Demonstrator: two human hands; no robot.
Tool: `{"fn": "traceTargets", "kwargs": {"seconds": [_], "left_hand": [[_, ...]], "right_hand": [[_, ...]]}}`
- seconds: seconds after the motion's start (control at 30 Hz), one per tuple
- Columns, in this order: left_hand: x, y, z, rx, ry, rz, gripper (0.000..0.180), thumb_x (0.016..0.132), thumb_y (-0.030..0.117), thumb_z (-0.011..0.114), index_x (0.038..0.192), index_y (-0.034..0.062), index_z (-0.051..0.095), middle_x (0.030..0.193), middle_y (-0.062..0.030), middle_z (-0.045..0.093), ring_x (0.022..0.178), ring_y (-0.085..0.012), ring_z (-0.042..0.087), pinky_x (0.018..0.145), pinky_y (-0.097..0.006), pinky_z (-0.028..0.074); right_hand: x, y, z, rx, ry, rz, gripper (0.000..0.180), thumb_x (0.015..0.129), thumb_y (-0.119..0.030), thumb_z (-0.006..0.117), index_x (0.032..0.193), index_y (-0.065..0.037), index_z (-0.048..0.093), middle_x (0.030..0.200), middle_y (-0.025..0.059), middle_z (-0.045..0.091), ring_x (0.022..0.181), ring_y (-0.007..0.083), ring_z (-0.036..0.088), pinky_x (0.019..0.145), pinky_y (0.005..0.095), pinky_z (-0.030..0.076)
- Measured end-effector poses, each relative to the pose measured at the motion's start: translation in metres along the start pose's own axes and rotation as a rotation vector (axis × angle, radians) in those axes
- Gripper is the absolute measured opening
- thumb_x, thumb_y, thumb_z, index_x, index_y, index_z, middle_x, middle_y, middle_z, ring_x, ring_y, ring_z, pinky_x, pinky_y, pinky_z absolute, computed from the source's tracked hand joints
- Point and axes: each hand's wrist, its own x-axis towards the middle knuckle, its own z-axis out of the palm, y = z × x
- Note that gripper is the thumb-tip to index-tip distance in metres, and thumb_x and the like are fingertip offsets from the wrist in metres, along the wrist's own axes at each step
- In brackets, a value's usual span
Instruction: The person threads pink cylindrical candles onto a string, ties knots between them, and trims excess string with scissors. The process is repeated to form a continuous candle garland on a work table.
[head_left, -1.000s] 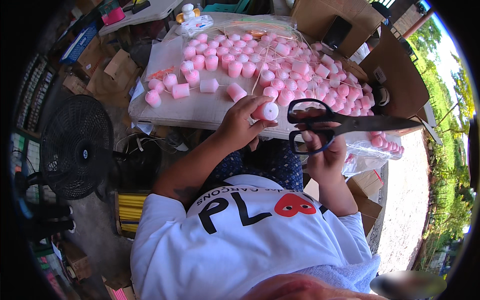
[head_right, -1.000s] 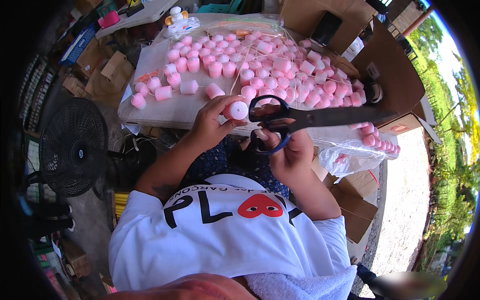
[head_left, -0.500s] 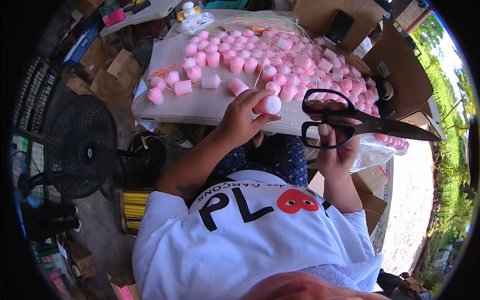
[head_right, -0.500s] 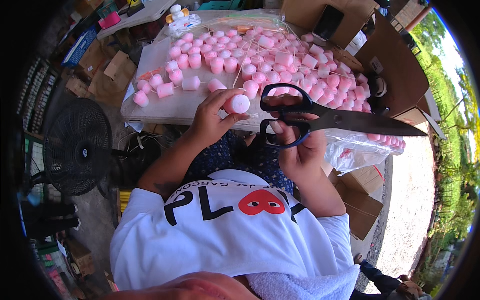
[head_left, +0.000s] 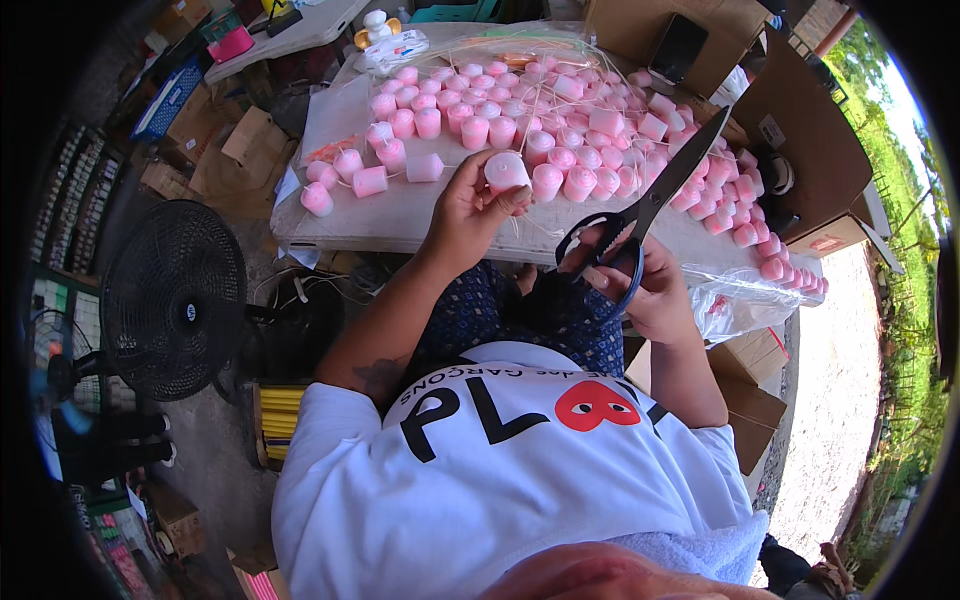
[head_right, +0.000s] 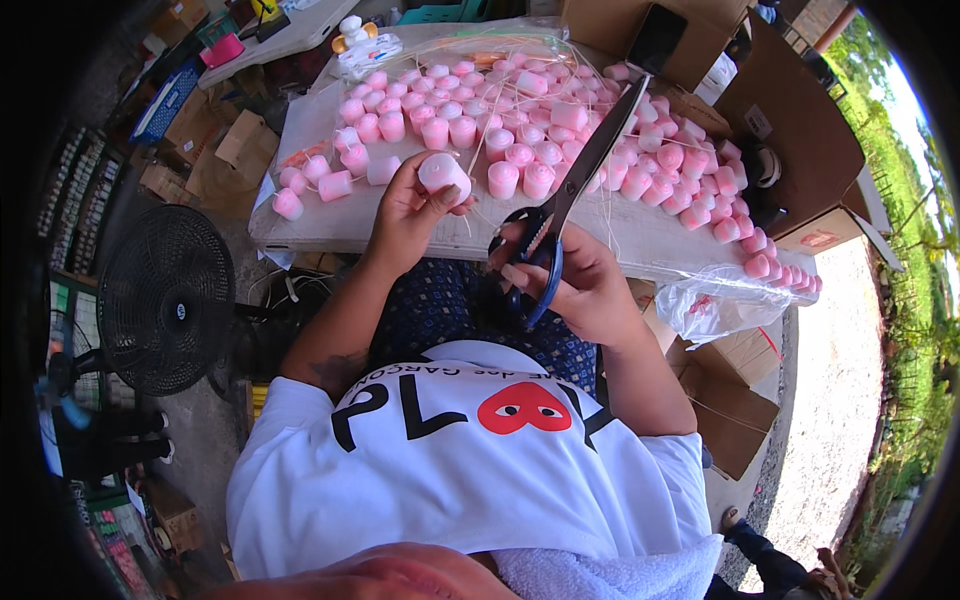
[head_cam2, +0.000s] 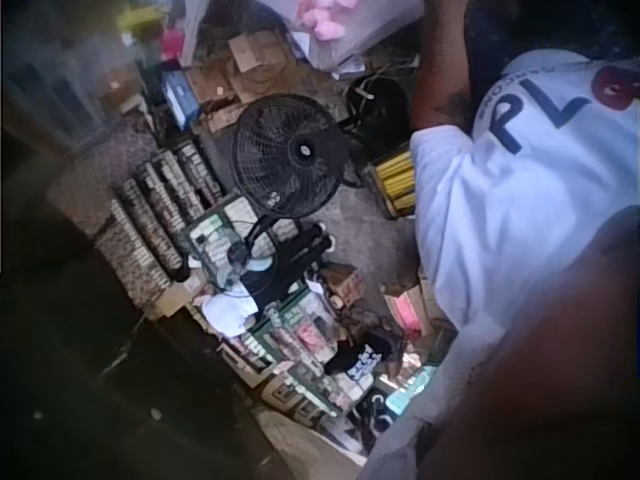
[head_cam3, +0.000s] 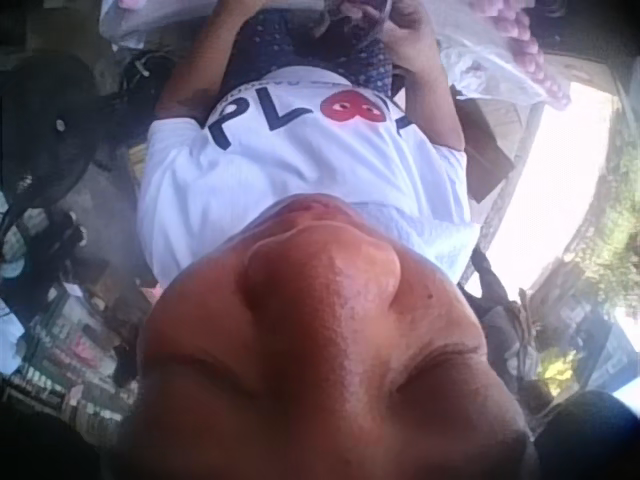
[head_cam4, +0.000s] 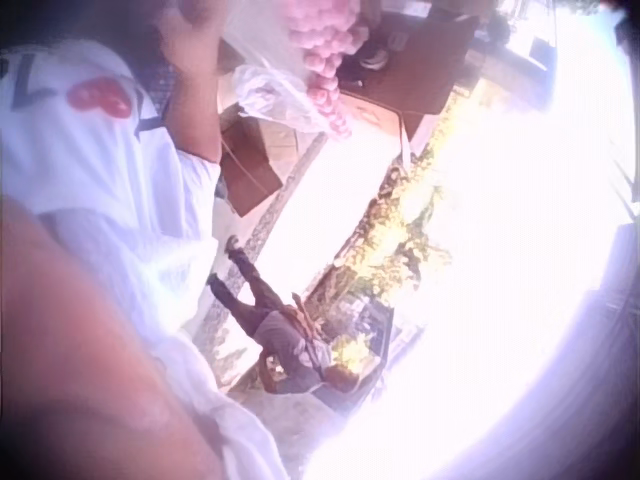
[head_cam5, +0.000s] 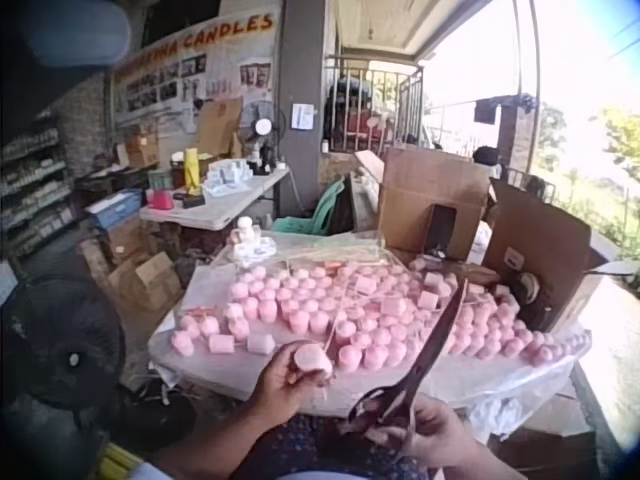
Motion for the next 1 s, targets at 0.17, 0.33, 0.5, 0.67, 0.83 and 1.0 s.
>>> {"fn": "traceTargets", "kwargs": {"seconds": [0.17,0.33,0.5,0.67,0.83,1.0], "left_hand": [[0.015,0.014,-0.023,-0.459,0.143,-0.186,0.049,0.098,0.043,0.046,0.136,0.0165,0.030,0.121,-0.0118,0.053,0.105,-0.0340,0.063,0.087,-0.040,0.053],[0.011,0.007,-0.028,-0.530,0.121,-0.187,0.051,0.097,0.050,0.044,0.134,0.0187,0.028,0.129,-0.0113,0.047,0.107,-0.0368,0.061,0.089,-0.044,0.052],[0.004,0.008,-0.015,-0.513,0.095,-0.124,0.049,0.098,0.050,0.041,0.133,0.0194,0.027,0.131,-0.0104,0.046,0.107,-0.0359,0.061,0.089,-0.048,0.052],[0.003,0.004,-0.020,-0.591,0.060,-0.148,0.049,0.098,0.047,0.043,0.136,0.0192,0.028,0.128,-0.0097,0.048,0.106,-0.0327,0.061,0.089,-0.047,0.053],[0.004,0.034,-0.045,-0.003,0.238,-0.105,0.044,0.093,0.019,0.063,0.131,0.0105,0.043,0.119,-0.0057,0.052,0.098,-0.0181,0.059,0.084,-0.036,0.055],[-0.027,0.088,-0.107,1.426,0.074,-0.160,0.053,0.068,0.019,0.082,0.114,0.0048,0.059,0.104,-0.0170,0.062,0.099,-0.0357,0.059,0.089,-0.044,0.046]], "right_hand": [[-0.018,0.056,-0.005,0.177,-0.213,0.443,0.022,0.088,-0.015,0.068,0.104,-0.002,0.059,0.087,0.0048,0.059,0.078,0.0145,0.060,0.072,0.0274,0.050],[-0.018,0.090,0.002,0.229,-0.228,0.364,0.054,0.089,-0.056,0.056,0.104,-0.004,0.056,0.082,0.0045,0.056,0.073,0.0137,0.057,0.066,0.0271,0.046],[0.000,0.088,0.008,0.250,-0.184,0.374,0.057,0.091,-0.061,0.049,0.100,-0.005,0.055,0.079,0.0044,0.056,0.069,0.0140,0.056,0.062,0.0261,0.044],[0.005,0.078,0.009,0.207,-0.111,0.454,0.048,0.096,-0.051,0.046,0.092,-0.005,0.056,0.070,0.0042,0.056,0.057,0.0139,0.055,0.053,0.0250,0.044],[0.009,0.038,-0.015,-0.279,0.117,0.290,0.032,0.093,-0.031,0.063,0.090,0.000,0.058,0.075,0.0059,0.061,0.060,0.0116,0.057,0.057,0.0242,0.046],[0.005,-0.004,-0.092,-1.362,0.506,0.104,0.028,0.086,-0.014,0.063,0.108,0.003,0.058,0.095,0.0204,0.062,0.085,0.0348,0.062,0.075,0.0407,0.049]]}}
